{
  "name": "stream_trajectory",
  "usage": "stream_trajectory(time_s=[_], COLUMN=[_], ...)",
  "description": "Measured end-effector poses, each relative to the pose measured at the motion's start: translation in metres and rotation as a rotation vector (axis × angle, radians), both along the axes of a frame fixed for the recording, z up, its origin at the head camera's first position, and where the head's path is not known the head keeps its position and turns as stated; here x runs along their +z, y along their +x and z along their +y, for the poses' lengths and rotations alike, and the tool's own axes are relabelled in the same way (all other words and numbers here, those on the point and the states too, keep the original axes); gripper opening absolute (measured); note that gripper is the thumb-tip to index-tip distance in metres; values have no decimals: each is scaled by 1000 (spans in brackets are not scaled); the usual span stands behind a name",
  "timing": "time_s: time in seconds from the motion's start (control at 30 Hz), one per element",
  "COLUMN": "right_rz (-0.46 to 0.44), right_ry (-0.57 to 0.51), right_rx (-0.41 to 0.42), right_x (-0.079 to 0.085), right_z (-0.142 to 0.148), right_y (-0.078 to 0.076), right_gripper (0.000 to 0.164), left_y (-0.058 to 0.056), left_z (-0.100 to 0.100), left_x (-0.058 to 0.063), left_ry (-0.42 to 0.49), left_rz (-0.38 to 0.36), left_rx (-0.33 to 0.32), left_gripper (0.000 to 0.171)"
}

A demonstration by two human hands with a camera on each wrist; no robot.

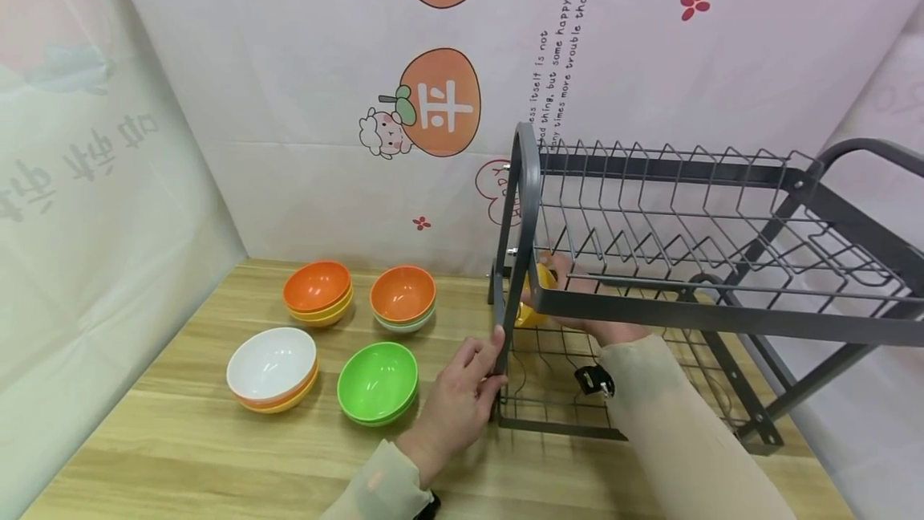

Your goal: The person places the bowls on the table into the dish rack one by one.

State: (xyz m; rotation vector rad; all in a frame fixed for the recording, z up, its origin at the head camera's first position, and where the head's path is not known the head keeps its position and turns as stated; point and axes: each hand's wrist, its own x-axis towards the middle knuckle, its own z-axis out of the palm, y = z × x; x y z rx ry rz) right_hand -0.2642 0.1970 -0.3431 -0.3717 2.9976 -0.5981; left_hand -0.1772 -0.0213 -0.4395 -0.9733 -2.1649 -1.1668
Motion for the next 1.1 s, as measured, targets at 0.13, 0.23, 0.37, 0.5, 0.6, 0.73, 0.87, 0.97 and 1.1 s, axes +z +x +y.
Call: stream_trajectory(time_s=[0.13, 0.23, 0.37, 0.5, 0.6, 0.73, 0.87, 0.97, 1.1], right_rz=[78, 104, 117, 183, 216, 239, 280, 301, 355], right_ry=[-151, -258, -506, -671, -733, -744, -695, -716, -746], right_rx=[-13, -19, 56, 124, 139, 139, 104, 139, 188], right_x=[6, 9, 2, -5, -8, -11, -14, -15, -17], right_z=[-2, -4, -9, -16, -23, -32, -40, -46, -53], right_y=[18, 35, 53, 69, 79, 91, 98, 98, 98], right_gripper=[80, 71, 58, 65, 67, 60, 46, 42, 38], left_y=[-1, -1, 0, 0, -2, -2, -1, 0, 0], left_z=[0, 0, 0, 1, 1, 2, 1, 1, 1], left_x=[0, -1, -2, -2, -3, -2, 0, 0, 0], left_ry=[0, -1, 0, 9, 16, 16, 12, 7, -1], left_rz=[11, 13, 12, 23, 33, 50, 53, 50, 42], left_rx=[3, 0, 3, 6, 4, 6, 3, 6, 17], left_gripper=[97, 97, 95, 95, 98, 102, 101, 99, 97])
